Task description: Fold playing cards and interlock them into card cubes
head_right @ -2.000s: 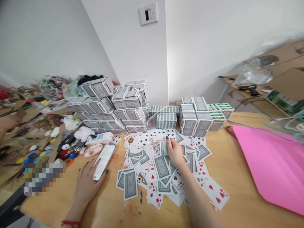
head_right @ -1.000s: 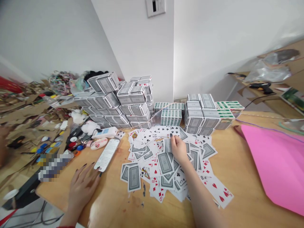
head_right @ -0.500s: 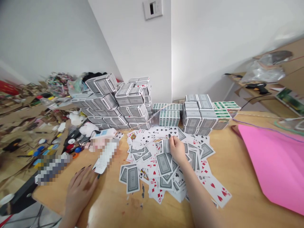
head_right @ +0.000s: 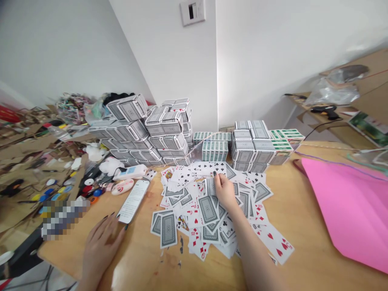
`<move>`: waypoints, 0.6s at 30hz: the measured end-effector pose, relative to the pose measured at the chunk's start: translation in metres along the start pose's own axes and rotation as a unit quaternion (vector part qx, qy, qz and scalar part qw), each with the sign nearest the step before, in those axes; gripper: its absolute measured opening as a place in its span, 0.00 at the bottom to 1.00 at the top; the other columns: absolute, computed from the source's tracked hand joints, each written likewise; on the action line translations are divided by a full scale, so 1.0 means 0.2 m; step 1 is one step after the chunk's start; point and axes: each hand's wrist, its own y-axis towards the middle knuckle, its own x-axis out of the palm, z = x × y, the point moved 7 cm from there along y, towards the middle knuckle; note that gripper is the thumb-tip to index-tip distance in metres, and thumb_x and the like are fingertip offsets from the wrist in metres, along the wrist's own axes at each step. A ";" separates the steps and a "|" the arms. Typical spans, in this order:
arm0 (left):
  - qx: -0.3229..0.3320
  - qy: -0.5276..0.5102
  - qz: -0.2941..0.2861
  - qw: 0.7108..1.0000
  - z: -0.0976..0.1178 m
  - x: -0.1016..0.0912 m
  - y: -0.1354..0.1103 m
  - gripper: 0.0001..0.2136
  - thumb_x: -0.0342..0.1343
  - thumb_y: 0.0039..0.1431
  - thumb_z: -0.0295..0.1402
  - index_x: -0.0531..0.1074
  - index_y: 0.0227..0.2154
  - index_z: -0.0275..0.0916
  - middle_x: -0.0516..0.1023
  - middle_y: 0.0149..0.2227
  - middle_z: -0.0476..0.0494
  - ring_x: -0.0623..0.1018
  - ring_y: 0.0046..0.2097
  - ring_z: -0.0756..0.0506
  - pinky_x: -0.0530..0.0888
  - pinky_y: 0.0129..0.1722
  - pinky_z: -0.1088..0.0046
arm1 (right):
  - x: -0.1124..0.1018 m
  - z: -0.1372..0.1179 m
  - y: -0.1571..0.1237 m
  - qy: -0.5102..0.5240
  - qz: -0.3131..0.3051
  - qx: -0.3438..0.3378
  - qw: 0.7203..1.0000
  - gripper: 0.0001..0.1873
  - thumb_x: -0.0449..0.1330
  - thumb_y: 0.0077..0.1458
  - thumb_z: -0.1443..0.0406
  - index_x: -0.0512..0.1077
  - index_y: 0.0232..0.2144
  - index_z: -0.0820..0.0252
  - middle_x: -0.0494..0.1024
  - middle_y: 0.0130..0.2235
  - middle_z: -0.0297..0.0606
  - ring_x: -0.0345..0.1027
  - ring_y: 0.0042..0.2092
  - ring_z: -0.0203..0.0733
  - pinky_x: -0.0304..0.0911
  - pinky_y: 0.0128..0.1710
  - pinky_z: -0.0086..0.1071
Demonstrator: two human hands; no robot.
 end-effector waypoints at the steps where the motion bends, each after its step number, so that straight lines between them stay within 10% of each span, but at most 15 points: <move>1: -0.017 0.002 -0.004 1.000 0.00 0.00 0.00 0.21 0.54 0.52 0.36 0.63 0.50 0.40 0.71 0.48 0.37 0.70 0.50 0.38 0.66 0.51 0.55 | 0.00 0.00 0.00 -0.001 -0.001 -0.001 1.000 0.23 0.42 0.55 0.49 0.50 0.17 0.56 0.53 0.16 0.27 0.50 0.19 0.34 0.47 0.20 0.28; 18: 0.004 -0.024 -0.035 0.999 0.03 0.06 0.04 0.14 0.53 0.53 0.36 0.69 0.44 0.42 0.69 0.51 0.40 0.66 0.54 0.37 0.66 0.52 0.54 | 0.00 -0.02 0.00 -0.001 -0.006 -0.003 1.000 0.23 0.41 0.55 0.48 0.50 0.17 0.55 0.53 0.15 0.27 0.51 0.19 0.35 0.47 0.20 0.29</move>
